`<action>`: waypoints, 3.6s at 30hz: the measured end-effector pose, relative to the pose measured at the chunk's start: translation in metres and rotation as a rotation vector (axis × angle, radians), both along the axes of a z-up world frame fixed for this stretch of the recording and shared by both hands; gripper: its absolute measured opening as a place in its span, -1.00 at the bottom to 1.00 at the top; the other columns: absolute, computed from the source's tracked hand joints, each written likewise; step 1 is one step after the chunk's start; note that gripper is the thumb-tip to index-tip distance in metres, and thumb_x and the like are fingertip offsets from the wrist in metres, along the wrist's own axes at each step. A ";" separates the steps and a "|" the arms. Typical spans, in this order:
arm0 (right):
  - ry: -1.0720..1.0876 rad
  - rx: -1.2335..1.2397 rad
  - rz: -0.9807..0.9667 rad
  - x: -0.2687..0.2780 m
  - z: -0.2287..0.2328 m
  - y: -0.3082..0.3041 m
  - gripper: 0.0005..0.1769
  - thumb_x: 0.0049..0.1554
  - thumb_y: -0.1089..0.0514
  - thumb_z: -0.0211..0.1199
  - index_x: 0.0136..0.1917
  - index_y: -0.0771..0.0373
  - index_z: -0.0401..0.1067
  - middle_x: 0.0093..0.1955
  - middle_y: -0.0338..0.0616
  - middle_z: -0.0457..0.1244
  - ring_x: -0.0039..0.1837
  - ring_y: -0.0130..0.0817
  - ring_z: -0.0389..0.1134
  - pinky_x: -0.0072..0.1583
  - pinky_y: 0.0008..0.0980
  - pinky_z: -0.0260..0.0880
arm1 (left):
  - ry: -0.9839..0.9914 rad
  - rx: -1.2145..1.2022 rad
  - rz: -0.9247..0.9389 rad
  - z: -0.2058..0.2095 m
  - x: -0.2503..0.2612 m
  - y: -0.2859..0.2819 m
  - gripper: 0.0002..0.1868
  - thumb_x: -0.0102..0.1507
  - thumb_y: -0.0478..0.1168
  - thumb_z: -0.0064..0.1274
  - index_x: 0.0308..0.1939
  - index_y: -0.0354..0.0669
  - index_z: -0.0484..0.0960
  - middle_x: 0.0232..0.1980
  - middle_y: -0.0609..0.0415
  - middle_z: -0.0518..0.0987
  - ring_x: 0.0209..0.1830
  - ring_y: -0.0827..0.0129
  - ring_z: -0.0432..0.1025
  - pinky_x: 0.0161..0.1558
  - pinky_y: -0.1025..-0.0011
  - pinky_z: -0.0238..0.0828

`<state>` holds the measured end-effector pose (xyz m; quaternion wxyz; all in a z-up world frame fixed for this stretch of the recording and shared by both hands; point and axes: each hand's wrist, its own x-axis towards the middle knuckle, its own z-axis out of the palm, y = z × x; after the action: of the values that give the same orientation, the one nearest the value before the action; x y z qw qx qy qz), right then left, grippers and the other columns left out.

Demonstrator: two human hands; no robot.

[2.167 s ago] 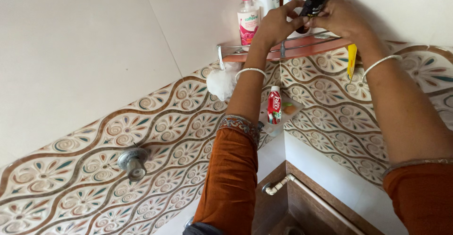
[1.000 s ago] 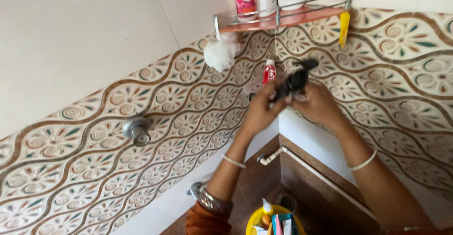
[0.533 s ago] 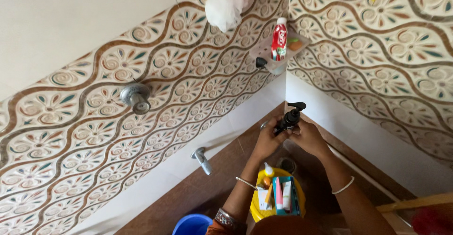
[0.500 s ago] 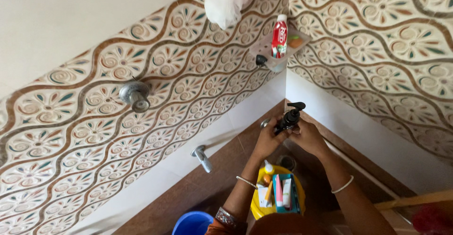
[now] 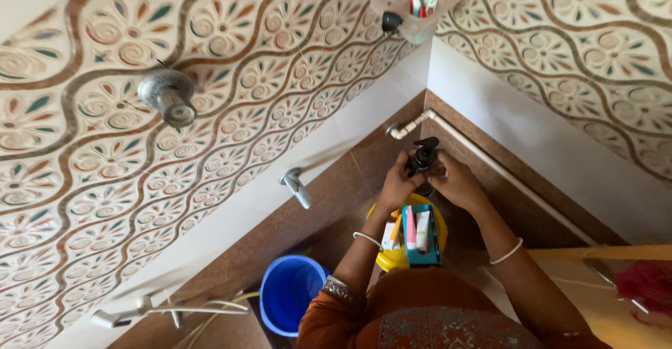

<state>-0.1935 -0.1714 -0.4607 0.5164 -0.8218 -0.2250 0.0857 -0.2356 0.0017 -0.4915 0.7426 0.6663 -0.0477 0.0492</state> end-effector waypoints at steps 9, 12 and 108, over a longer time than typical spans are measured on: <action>-0.018 -0.035 -0.023 -0.022 -0.006 0.010 -0.49 0.06 0.11 0.43 0.24 0.29 0.42 0.06 -0.01 0.41 0.05 -0.28 0.50 0.07 -0.29 0.48 | 0.103 0.009 0.023 -0.052 -0.021 -0.009 -0.45 0.23 -0.42 0.14 0.29 -0.23 0.34 0.16 0.01 0.55 0.19 0.39 0.44 0.19 0.39 0.44; 0.017 -0.049 -0.027 -0.033 -0.011 0.012 -0.45 0.05 0.10 0.43 0.26 0.30 0.39 0.07 0.00 0.40 0.00 -0.29 0.51 0.02 -0.32 0.49 | 0.144 0.121 0.068 -0.069 -0.029 -0.011 -0.45 0.22 -0.39 0.17 0.28 -0.23 0.36 0.13 -0.05 0.58 0.11 0.36 0.49 0.10 0.37 0.50; 0.132 -0.215 0.111 -0.157 -0.351 0.052 -0.37 -0.04 0.45 0.23 0.33 0.36 0.31 0.27 0.24 0.29 0.24 0.22 0.33 0.18 -0.05 0.39 | 0.709 0.330 0.010 -0.335 -0.169 0.016 -0.34 0.23 -0.30 0.05 0.44 -0.26 0.33 0.09 -0.25 0.63 0.07 0.10 0.57 0.09 0.29 0.47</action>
<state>-0.3500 -0.1198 -0.8119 0.4332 -0.8513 -0.2254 0.1917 -0.4044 0.0177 -0.8266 0.5954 0.7527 0.2080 -0.1888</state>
